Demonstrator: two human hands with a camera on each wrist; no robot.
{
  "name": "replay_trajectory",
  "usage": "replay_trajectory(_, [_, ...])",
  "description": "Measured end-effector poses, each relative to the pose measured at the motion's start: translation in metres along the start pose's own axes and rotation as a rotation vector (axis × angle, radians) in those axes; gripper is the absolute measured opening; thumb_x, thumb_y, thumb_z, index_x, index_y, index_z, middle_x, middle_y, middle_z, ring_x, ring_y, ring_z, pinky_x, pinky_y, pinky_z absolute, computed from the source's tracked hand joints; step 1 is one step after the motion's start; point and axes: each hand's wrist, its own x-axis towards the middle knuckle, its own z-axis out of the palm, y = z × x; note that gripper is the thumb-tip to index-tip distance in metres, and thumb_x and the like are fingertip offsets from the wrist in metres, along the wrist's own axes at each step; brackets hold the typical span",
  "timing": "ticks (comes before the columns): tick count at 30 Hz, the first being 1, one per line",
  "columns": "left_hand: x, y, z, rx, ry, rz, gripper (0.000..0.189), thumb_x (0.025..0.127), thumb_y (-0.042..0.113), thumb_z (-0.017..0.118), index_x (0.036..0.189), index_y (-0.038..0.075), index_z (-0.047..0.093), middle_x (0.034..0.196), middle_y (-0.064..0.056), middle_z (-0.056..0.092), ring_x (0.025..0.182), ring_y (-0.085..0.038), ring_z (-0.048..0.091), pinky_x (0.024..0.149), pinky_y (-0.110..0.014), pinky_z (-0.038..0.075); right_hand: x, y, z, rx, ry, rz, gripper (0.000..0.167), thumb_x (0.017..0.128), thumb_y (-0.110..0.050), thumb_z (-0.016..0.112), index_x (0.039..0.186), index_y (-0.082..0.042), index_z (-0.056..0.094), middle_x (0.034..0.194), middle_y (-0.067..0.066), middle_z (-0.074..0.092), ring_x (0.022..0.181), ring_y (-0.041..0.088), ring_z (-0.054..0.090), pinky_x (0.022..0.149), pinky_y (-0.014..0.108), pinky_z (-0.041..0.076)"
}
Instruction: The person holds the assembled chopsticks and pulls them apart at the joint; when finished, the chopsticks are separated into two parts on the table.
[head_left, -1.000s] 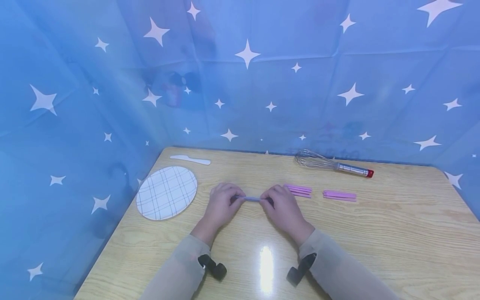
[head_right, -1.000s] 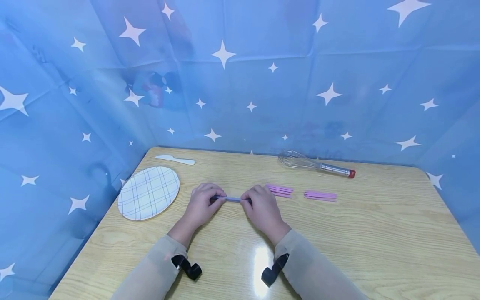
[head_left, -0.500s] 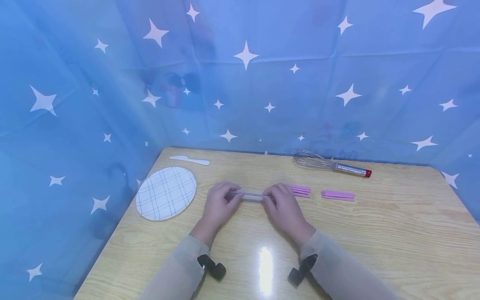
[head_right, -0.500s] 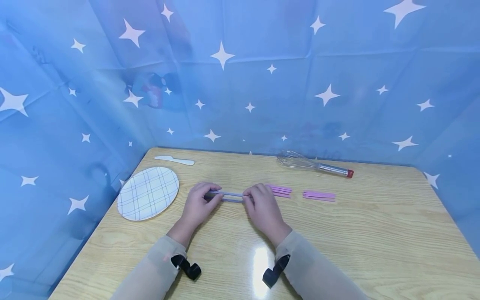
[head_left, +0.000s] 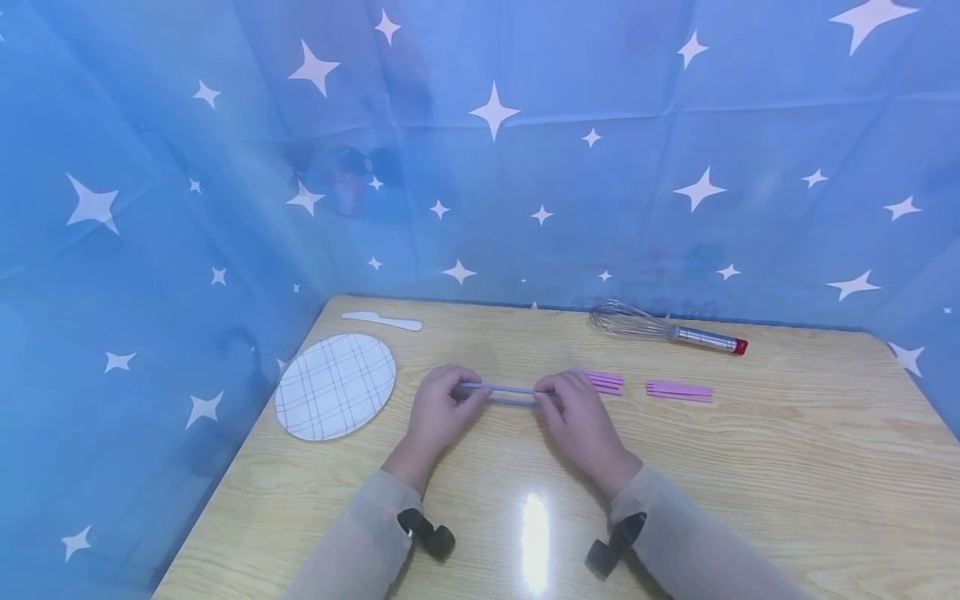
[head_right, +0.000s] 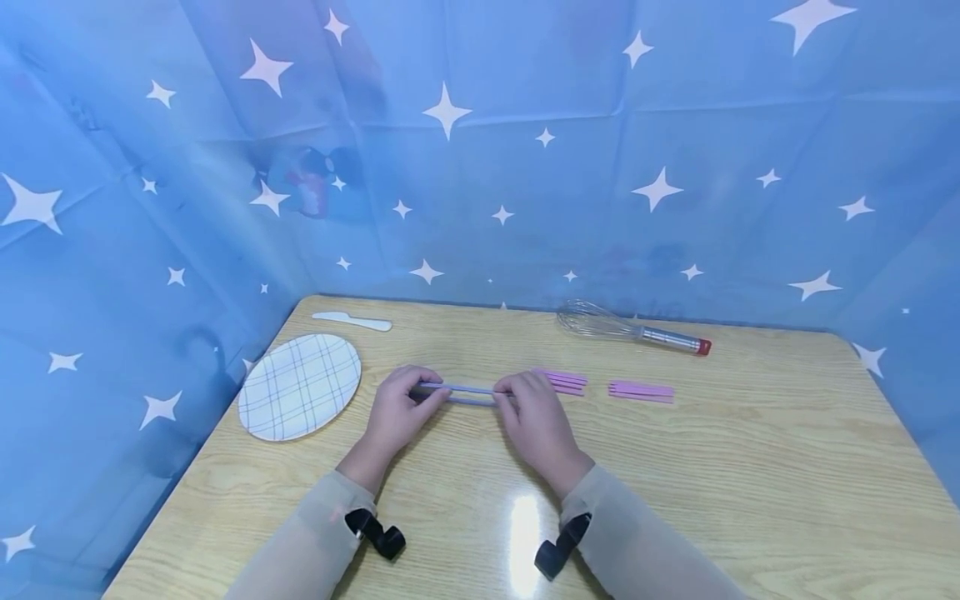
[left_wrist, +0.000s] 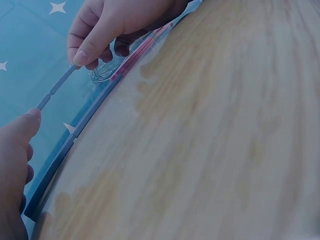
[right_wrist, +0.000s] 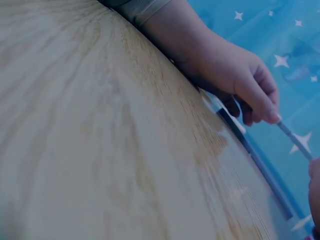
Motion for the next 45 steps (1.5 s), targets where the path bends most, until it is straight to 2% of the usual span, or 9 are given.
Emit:
replay_trajectory(4, [0.002, 0.001, -0.002, -0.013, 0.012, 0.01, 0.017, 0.091, 0.026, 0.087, 0.1, 0.014, 0.078, 0.099, 0.003, 0.075, 0.096, -0.016, 0.068, 0.087, -0.037, 0.057, -0.001, 0.0, -0.002, 0.002, 0.018, -0.041, 0.006, 0.101, -0.01, 0.073, 0.107, -0.008, 0.073, 0.103, 0.004, 0.073, 0.108, 0.027, 0.061, 0.105, 0.049, 0.046])
replay_trajectory(9, [0.001, 0.001, -0.002, -0.029, 0.028, 0.018, 0.017, 0.089, 0.025, 0.089, 0.097, 0.015, 0.078, 0.098, 0.004, 0.075, 0.095, -0.016, 0.068, 0.086, -0.037, 0.057, -0.004, 0.003, -0.005, 0.007, 0.02, -0.037, 0.007, 0.102, -0.012, 0.073, 0.108, -0.009, 0.073, 0.107, 0.003, 0.073, 0.116, 0.029, 0.061, 0.11, 0.052, 0.044])
replay_trajectory(16, [-0.002, 0.002, 0.0, -0.001, -0.032, 0.063, 0.015, 0.088, 0.027, 0.09, 0.092, 0.019, 0.078, 0.091, 0.011, 0.07, 0.091, -0.012, 0.061, 0.084, -0.034, 0.053, -0.017, 0.013, -0.016, 0.007, 0.022, -0.039, 0.009, 0.1, -0.007, 0.074, 0.108, -0.009, 0.072, 0.115, 0.009, 0.074, 0.13, 0.037, 0.058, 0.117, 0.055, 0.038])
replay_trajectory(23, [-0.001, 0.007, 0.001, 0.019, -0.07, 0.16, 0.013, 0.09, 0.025, 0.087, 0.096, 0.018, 0.079, 0.095, 0.01, 0.075, 0.095, -0.012, 0.063, 0.087, -0.035, 0.052, -0.027, 0.026, -0.031, 0.065, 0.025, -0.031, 0.01, 0.101, -0.007, 0.072, 0.11, -0.012, 0.072, 0.116, 0.005, 0.074, 0.122, 0.031, 0.06, 0.11, 0.056, 0.042])
replay_trajectory(29, [-0.003, 0.01, 0.004, 0.0, -0.081, 0.209, 0.009, 0.09, 0.022, 0.087, 0.096, 0.019, 0.081, 0.092, 0.012, 0.074, 0.092, -0.011, 0.061, 0.084, -0.034, 0.051, -0.034, 0.036, -0.046, 0.059, 0.026, -0.05, 0.011, 0.101, -0.008, 0.073, 0.11, -0.014, 0.072, 0.112, -0.002, 0.073, 0.117, 0.025, 0.06, 0.108, 0.051, 0.042])
replay_trajectory(34, [-0.005, 0.02, 0.011, 0.002, -0.114, 0.231, 0.009, 0.092, 0.024, 0.086, 0.098, 0.02, 0.081, 0.093, 0.013, 0.073, 0.093, -0.01, 0.061, 0.086, -0.033, 0.051, -0.042, 0.042, -0.06, 0.046, 0.037, -0.043, 0.011, 0.101, -0.006, 0.072, 0.109, -0.013, 0.072, 0.111, -0.002, 0.073, 0.113, 0.024, 0.061, 0.115, 0.058, 0.038])
replay_trajectory(37, [-0.006, 0.025, 0.015, -0.001, -0.132, 0.238, 0.011, 0.091, 0.023, 0.087, 0.098, 0.018, 0.081, 0.094, 0.011, 0.074, 0.093, -0.01, 0.061, 0.085, -0.033, 0.051, -0.047, 0.046, -0.068, 0.03, 0.043, -0.038, 0.011, 0.101, -0.006, 0.072, 0.109, -0.013, 0.072, 0.109, -0.002, 0.073, 0.111, 0.023, 0.061, 0.113, 0.056, 0.041])
replay_trajectory(41, [-0.005, 0.029, 0.02, -0.002, -0.159, 0.229, 0.011, 0.091, 0.024, 0.087, 0.1, 0.02, 0.081, 0.096, 0.012, 0.074, 0.096, -0.009, 0.061, 0.087, -0.032, 0.051, -0.054, 0.053, -0.078, -0.005, 0.069, -0.026, 0.011, 0.1, -0.007, 0.073, 0.109, -0.013, 0.072, 0.107, -0.005, 0.072, 0.106, 0.019, 0.06, 0.094, 0.043, 0.048])
replay_trajectory(45, [-0.001, 0.032, 0.029, 0.017, -0.172, 0.237, 0.009, 0.093, 0.025, 0.085, 0.101, 0.022, 0.082, 0.098, 0.014, 0.075, 0.098, -0.008, 0.062, 0.093, -0.033, 0.05, -0.063, 0.062, -0.092, -0.022, 0.076, 0.012, 0.01, 0.101, -0.007, 0.072, 0.11, -0.013, 0.072, 0.11, -0.001, 0.073, 0.118, 0.029, 0.06, 0.104, 0.051, 0.046])
